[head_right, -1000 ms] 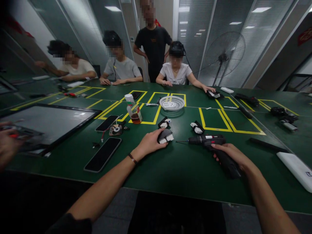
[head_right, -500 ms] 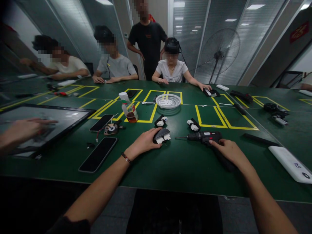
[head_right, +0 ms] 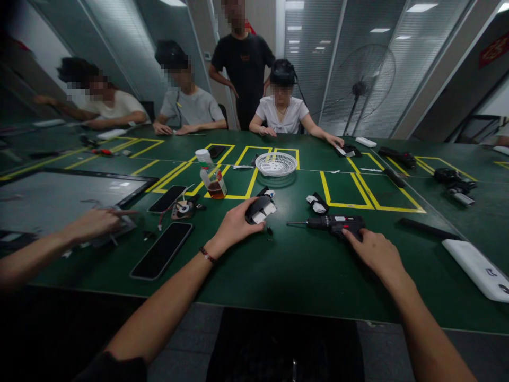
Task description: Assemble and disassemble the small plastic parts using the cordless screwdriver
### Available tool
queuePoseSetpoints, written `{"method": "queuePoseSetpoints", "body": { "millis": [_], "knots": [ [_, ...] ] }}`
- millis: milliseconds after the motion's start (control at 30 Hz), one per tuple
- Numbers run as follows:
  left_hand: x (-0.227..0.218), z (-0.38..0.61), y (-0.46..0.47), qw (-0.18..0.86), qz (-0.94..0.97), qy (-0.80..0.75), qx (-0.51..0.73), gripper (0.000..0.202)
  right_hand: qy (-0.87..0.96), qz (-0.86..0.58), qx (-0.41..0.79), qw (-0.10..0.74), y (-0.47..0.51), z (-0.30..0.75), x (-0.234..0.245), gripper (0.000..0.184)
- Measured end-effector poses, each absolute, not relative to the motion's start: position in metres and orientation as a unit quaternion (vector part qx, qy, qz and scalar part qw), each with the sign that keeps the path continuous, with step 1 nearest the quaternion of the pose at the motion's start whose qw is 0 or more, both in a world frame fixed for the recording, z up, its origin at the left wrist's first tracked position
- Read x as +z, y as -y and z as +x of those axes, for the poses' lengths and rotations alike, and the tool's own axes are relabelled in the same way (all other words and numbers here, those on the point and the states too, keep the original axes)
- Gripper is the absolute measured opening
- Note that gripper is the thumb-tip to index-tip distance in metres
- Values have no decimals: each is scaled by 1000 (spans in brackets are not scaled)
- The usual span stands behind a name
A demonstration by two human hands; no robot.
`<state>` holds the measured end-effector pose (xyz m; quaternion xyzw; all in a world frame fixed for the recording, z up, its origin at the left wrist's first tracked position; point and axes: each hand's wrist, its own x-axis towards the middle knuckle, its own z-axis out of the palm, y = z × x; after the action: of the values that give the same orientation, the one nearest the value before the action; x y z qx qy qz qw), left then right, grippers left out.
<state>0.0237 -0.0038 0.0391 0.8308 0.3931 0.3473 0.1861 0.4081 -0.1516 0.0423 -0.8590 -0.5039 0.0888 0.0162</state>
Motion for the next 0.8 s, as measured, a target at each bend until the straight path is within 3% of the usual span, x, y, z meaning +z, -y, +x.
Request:
{"method": "queuePoseSetpoints", "body": {
  "millis": [200, 333, 533, 800],
  "knots": [
    [28, 29, -7, 364, 682, -456, 441, 69, 518, -855, 39, -12, 160, 396, 51, 71],
    [21, 34, -10, 498, 614, -412, 454, 63, 582, -805, -92, 68, 163, 364, 68, 54],
    [16, 37, -12, 547, 574, -389, 470, 57, 782, -573, 98, 225, 125, 277, 70, 24],
    [7, 37, -18, 605, 539, -373, 453, 39, 844, -483, 151, 178, 68, 226, 33, 37]
  ]
}}
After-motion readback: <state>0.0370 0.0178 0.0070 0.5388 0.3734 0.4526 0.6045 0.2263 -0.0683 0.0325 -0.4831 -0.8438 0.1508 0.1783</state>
